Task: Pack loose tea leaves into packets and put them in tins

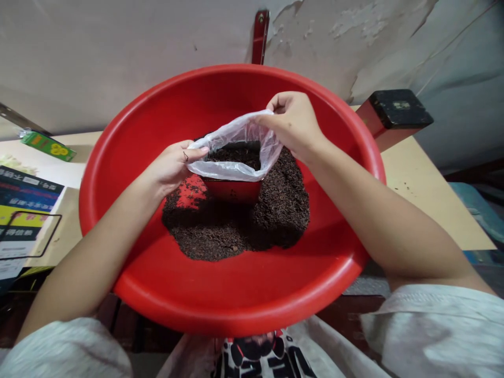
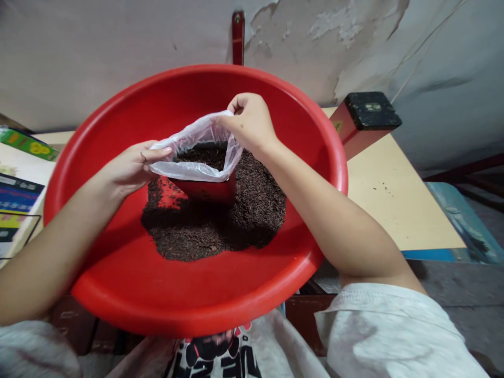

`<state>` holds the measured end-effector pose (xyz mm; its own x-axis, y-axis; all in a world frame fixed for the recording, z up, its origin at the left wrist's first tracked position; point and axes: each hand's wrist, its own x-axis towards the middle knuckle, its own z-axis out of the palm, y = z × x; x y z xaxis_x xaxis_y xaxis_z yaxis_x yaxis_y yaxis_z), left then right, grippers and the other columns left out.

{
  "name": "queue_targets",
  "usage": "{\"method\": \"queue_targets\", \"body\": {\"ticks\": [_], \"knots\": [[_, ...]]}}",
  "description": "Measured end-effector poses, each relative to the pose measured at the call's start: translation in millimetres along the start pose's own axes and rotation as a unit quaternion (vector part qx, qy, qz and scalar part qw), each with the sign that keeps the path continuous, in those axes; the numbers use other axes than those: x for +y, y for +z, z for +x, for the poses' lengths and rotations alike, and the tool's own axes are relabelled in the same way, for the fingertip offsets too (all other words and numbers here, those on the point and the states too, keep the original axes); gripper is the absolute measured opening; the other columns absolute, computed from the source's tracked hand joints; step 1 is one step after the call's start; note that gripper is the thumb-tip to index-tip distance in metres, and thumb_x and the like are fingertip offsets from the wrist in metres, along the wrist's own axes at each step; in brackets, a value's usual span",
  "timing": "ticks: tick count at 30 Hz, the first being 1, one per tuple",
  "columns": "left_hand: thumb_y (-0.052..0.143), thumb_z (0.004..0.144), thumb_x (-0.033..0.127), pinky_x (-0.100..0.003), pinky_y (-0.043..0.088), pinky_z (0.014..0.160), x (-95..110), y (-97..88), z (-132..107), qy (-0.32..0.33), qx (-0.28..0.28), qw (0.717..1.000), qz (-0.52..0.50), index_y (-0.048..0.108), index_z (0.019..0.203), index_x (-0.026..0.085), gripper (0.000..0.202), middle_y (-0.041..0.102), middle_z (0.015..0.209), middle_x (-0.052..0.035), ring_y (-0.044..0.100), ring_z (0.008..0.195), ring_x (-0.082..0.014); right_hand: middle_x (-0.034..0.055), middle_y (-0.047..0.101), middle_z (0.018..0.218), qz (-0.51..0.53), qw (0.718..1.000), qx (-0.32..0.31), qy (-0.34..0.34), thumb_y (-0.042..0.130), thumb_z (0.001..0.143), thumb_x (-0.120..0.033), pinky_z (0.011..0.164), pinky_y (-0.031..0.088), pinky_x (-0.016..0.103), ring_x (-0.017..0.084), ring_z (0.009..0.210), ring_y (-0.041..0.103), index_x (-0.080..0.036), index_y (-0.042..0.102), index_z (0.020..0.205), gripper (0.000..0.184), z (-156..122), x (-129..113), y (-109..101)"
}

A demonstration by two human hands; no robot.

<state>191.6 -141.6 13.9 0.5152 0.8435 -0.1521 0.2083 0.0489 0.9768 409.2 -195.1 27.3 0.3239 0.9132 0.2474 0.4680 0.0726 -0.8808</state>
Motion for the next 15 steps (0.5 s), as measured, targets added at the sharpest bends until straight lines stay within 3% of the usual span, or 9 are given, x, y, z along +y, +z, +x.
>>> {"method": "queue_targets", "body": {"ticks": [2, 4, 6, 8, 11, 13, 15], "knots": [[0.070, 0.058, 0.024, -0.028, 0.042, 0.056, 7.2, -0.9, -3.6, -0.007, 0.018, 1.000, -0.001, 0.050, 0.062, 0.017, 0.021, 0.054, 0.059, 0.0003, 0.054, 0.058, -0.0139, -0.0035, 0.041, 0.057, 0.045, 0.999, -0.007, -0.007, 0.069, 0.071, -0.027, 0.049, 0.035, 0.019, 0.006, 0.054, 0.038, -0.020, 0.039, 0.060, 0.032, -1.6, -2.6, 0.7], [0.069, 0.057, 0.020, -0.027, 0.040, 0.055, 14.9, 0.1, -7.4, -0.023, 0.006, 1.000, -0.020, 0.049, 0.062, 0.018, 0.021, 0.054, 0.061, 0.0011, 0.052, 0.058, -0.0118, -0.0035, 0.041, 0.058, 0.077, 0.997, -0.017, -0.014, 0.069, 0.072, -0.033, 0.051, 0.037, 0.018, 0.007, 0.057, 0.042, -0.020, 0.040, 0.061, 0.034, -2.3, -3.6, 3.0], [0.067, 0.059, 0.017, -0.026, 0.039, 0.057, 21.4, 2.5, -10.6, -0.034, 0.007, 0.999, -0.041, 0.052, 0.069, 0.017, 0.018, 0.057, 0.068, 0.0006, 0.053, 0.061, -0.0105, -0.0028, 0.043, 0.059, 0.106, 0.994, -0.031, 0.016, 0.063, 0.077, -0.039, 0.053, 0.040, 0.018, 0.008, 0.061, 0.048, -0.020, 0.041, 0.063, 0.033, -2.1, -4.2, 6.1], [0.065, 0.060, 0.016, -0.025, 0.033, 0.052, 25.0, 4.2, -12.4, -0.021, 0.054, 0.997, -0.057, 0.050, 0.071, 0.018, 0.019, 0.053, 0.064, 0.0032, 0.047, 0.054, -0.0070, -0.0021, 0.047, 0.061, 0.140, 0.986, -0.060, 0.069, 0.053, 0.084, -0.043, 0.055, 0.043, 0.019, 0.009, 0.063, 0.052, -0.020, 0.044, 0.066, 0.031, -1.0, -5.5, 7.9], [0.064, 0.065, 0.023, -0.025, 0.021, 0.047, 23.4, 1.9, -10.9, 0.030, 0.106, 0.991, -0.075, 0.039, 0.066, 0.022, 0.025, 0.031, 0.048, 0.0082, 0.025, 0.042, -0.0053, -0.0010, 0.054, 0.069, 0.194, 0.966, -0.135, 0.105, 0.045, 0.088, -0.043, 0.062, 0.047, 0.020, 0.009, 0.068, 0.057, -0.019, 0.050, 0.075, 0.028, 0.8, -8.6, 4.6], [0.062, 0.067, 0.028, -0.027, 0.023, 0.050, 19.1, -2.9, -7.7, 0.064, 0.087, 0.991, -0.076, 0.034, 0.065, 0.023, 0.029, 0.023, 0.049, 0.0076, 0.023, 0.044, -0.0070, -0.0006, 0.059, 0.077, 0.213, 0.956, -0.186, 0.074, 0.055, 0.083, -0.040, 0.068, 0.049, 0.021, 0.009, 0.075, 0.059, -0.019, 0.053, 0.082, 0.021, 1.3, -9.4, -1.0], [0.061, 0.069, 0.032, -0.029, 0.028, 0.055, 15.0, -8.4, -4.5, 0.090, 0.077, 0.991, -0.055, 0.030, 0.066, 0.023, 0.032, 0.023, 0.052, 0.0064, 0.027, 0.049, -0.0087, -0.0006, 0.061, 0.084, 0.186, 0.956, -0.224, 0.034, 0.072, 0.069, -0.032, 0.072, 0.048, 0.021, 0.010, 0.080, 0.059, -0.019, 0.055, 0.088, 0.028, 1.7, -7.0, -6.2]]}}
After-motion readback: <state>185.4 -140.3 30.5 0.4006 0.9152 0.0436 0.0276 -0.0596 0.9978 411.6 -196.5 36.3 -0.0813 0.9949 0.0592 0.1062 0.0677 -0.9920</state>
